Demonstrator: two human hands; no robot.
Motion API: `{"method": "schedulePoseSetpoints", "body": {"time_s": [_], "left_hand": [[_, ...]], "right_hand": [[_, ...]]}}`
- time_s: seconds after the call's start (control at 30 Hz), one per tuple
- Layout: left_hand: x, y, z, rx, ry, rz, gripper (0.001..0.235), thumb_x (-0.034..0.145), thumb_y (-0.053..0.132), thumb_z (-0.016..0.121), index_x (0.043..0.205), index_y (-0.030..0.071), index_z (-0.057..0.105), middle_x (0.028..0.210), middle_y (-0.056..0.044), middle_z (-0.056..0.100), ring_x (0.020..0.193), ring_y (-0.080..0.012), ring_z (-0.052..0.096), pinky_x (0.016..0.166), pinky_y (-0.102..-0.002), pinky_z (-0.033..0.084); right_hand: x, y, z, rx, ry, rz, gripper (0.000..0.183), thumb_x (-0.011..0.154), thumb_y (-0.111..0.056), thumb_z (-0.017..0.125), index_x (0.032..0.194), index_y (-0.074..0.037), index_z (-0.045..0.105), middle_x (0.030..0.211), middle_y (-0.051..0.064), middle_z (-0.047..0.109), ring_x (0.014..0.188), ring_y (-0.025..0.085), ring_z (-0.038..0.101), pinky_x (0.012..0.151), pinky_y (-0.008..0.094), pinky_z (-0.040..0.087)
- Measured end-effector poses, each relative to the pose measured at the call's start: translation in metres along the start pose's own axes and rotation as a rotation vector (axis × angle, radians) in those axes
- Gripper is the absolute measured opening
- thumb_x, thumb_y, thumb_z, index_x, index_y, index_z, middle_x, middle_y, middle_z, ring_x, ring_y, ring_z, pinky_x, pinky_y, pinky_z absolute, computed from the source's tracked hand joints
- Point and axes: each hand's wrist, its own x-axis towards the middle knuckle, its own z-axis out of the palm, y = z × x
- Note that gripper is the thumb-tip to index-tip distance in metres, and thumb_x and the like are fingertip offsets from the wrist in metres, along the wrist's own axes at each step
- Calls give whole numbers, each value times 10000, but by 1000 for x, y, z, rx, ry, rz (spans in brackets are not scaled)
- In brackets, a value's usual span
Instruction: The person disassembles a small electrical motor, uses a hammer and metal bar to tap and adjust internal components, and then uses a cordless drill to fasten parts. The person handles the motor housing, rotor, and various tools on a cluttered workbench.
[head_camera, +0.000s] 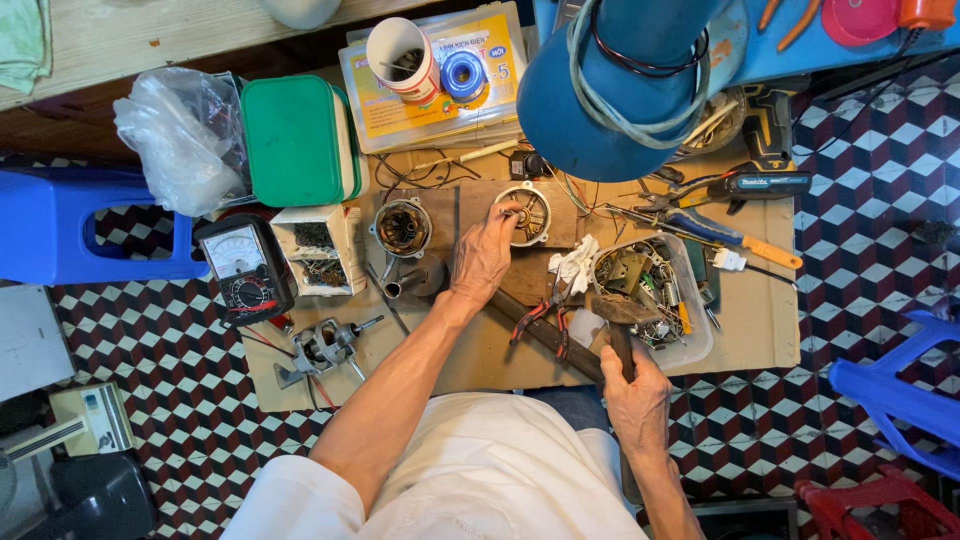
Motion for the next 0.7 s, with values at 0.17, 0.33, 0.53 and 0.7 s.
{"method": "schedulePoseSetpoints", "body": {"time_s": [0.17,0.33,0.53,0.7], "left_hand": [[2,1,-1,0,2,20,197,1079,195,524,1274,167,528,879,-180,706,802,-406,682,688,-501,515],[2,1,0,-2,25,58,181,1077,193,527,1254,162,529,907,-170,719,833,-409,688,712,-499,524],[3,0,0,-6,29,75,172,1074,193,530,1243,158,530,911,-177,717,831,-413,686,710,-501,525],[2,2,-1,53,-7,51,162,1074,195,541,1233,166,539,850,-187,698,799,-427,671,701,-510,519]], "right_hand": [[0,1,1,2,-4,-7,266,954,-243,642,1104,-31,702,702,109,641,537,167,605,549,347,514],[1,1,1,-35,2,-20,262,959,-243,649,1104,-32,708,690,125,632,542,172,605,559,350,513],[1,0,1,-3,-1,-8,260,955,-232,639,1105,-29,699,720,116,650,546,169,615,558,346,520],[-1,0,-1,-26,30,-75,255,959,-222,641,1110,-27,707,717,107,643,562,162,603,562,341,515]]}}
